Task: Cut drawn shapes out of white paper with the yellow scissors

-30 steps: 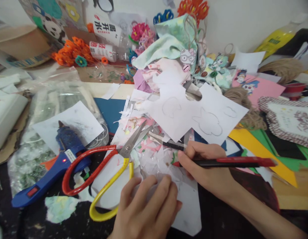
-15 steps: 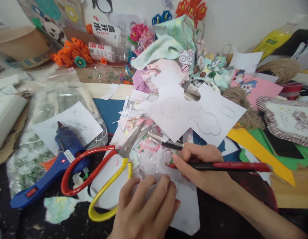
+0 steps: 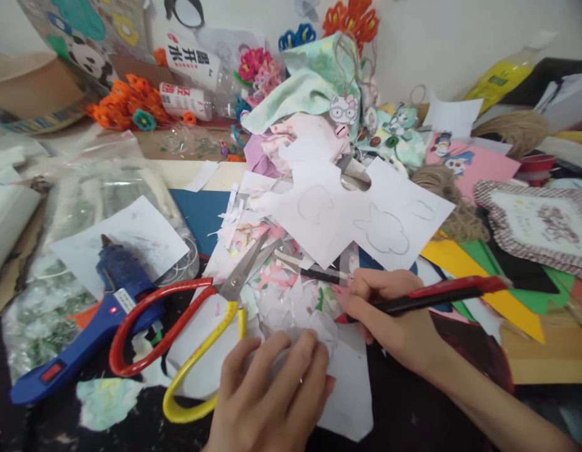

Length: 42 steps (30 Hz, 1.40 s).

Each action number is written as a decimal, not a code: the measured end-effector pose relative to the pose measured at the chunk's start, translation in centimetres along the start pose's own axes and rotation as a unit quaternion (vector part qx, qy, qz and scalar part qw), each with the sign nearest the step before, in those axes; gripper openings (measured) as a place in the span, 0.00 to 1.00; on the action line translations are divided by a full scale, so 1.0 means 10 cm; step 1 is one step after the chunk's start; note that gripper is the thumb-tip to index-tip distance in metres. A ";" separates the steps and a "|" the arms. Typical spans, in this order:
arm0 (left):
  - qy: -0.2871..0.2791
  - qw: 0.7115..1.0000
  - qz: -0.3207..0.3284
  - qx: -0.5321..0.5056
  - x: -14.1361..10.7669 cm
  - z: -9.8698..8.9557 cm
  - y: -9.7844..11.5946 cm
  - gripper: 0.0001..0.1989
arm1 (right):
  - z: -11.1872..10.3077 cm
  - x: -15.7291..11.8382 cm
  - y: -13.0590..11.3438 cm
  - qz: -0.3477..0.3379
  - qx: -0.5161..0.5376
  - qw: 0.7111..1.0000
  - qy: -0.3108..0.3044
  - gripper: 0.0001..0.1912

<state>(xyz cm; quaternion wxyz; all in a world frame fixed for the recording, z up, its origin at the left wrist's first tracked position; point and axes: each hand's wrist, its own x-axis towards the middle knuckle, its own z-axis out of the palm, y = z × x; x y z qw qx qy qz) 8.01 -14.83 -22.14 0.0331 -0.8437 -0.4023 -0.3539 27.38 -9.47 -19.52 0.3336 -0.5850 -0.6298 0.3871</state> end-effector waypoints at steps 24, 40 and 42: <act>-0.004 1.000 0.000 -0.001 0.01 0.00 0.00 0.05 | 0.01 0.03 -0.01 0.004 0.031 0.999 -0.014 0.18; 0.090 0.986 -0.120 -0.079 0.07 -0.22 0.06 0.10 | -0.16 -0.05 0.04 -0.027 0.158 0.964 0.212 0.20; 0.063 0.991 -0.110 -0.037 0.09 -0.29 0.05 0.09 | -0.17 -0.05 0.04 -0.030 0.156 0.961 0.225 0.20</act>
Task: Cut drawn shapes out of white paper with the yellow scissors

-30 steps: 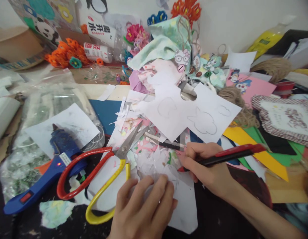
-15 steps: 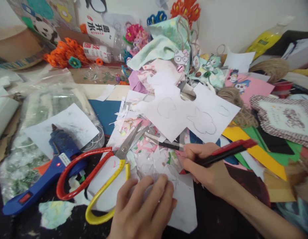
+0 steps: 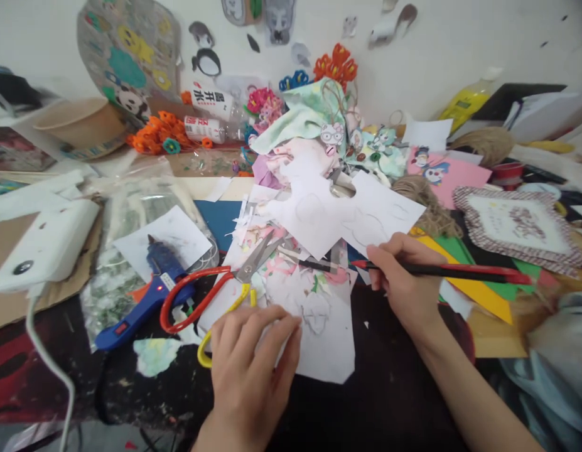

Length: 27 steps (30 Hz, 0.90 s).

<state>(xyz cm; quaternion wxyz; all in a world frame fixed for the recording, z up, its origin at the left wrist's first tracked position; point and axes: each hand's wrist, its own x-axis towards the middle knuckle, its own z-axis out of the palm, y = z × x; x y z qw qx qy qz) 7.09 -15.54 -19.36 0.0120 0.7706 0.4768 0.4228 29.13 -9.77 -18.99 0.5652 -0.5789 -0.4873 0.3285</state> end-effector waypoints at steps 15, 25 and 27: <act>-0.309 0.939 -0.007 0.154 0.23 0.07 0.16 0.21 | -0.03 -0.05 0.05 -0.019 -0.049 0.986 -0.160 0.17; -0.310 0.947 -0.013 0.079 0.24 0.09 0.12 0.19 | -0.04 -0.04 0.06 -0.026 -0.060 0.986 -0.152 0.17; -0.310 0.948 -0.014 0.069 0.24 0.09 0.13 0.19 | -0.04 -0.05 0.06 -0.026 -0.066 0.986 -0.148 0.18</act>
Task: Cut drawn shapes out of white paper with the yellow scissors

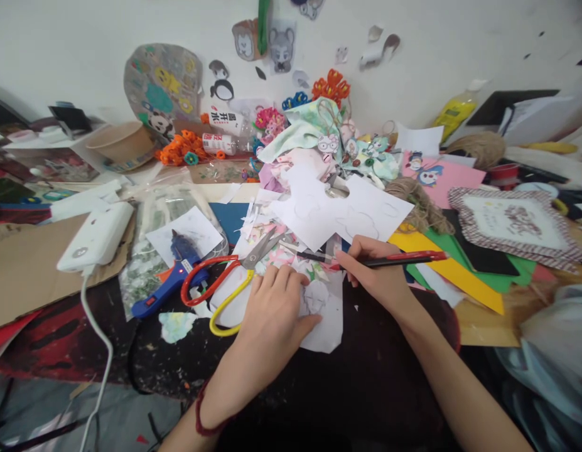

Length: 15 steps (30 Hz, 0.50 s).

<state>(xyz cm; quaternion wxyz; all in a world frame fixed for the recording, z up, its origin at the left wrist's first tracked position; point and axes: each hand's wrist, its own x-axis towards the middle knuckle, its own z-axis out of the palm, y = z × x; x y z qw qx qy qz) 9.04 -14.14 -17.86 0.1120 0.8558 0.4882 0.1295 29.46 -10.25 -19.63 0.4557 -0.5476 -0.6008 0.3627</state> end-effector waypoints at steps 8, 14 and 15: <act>0.042 0.998 -0.011 -0.042 -0.01 -0.03 -0.02 0.17 | 0.01 0.02 0.00 0.010 0.029 0.999 0.028 0.18; 0.103 0.990 -0.025 -0.098 0.04 -0.20 -0.04 0.19 | 0.02 0.08 -0.12 0.025 0.065 0.997 -0.013 0.18; 0.114 0.988 -0.026 -0.101 0.06 -0.23 -0.04 0.19 | 0.02 0.09 -0.14 0.030 0.072 0.996 -0.039 0.18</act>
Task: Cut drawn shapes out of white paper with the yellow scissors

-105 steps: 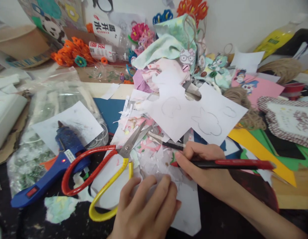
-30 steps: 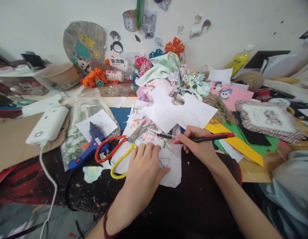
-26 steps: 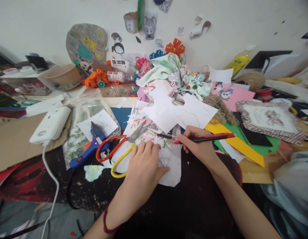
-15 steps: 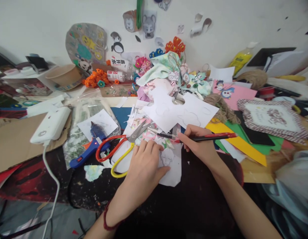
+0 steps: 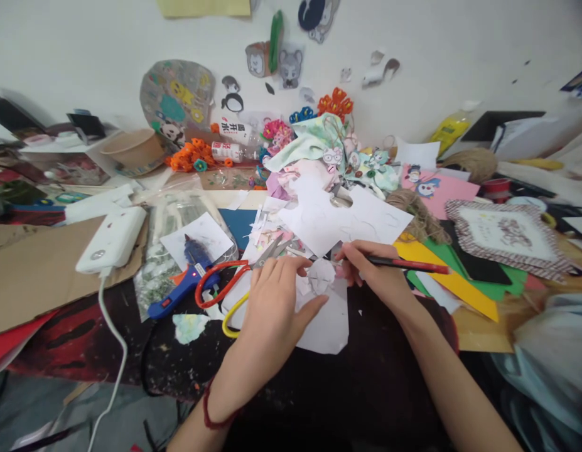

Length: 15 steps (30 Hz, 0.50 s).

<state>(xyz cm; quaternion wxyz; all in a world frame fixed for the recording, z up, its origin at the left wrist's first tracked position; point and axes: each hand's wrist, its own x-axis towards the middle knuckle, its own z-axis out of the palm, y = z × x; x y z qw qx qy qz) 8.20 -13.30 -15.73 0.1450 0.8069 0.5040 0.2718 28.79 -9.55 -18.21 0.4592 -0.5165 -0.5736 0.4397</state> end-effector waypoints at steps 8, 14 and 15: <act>0.081 0.995 0.031 0.056 0.17 -0.17 0.05 0.19 | 0.08 -0.02 -0.31 0.012 0.025 0.995 -0.091 0.15; 0.118 0.992 0.031 0.036 0.21 -0.23 -0.04 0.29 | 0.15 -0.04 -0.58 -0.012 -0.011 0.999 -0.050 0.12; 0.130 0.991 0.028 0.029 0.22 -0.25 -0.07 0.32 | 0.16 -0.04 -0.62 -0.015 -0.015 0.999 -0.043 0.12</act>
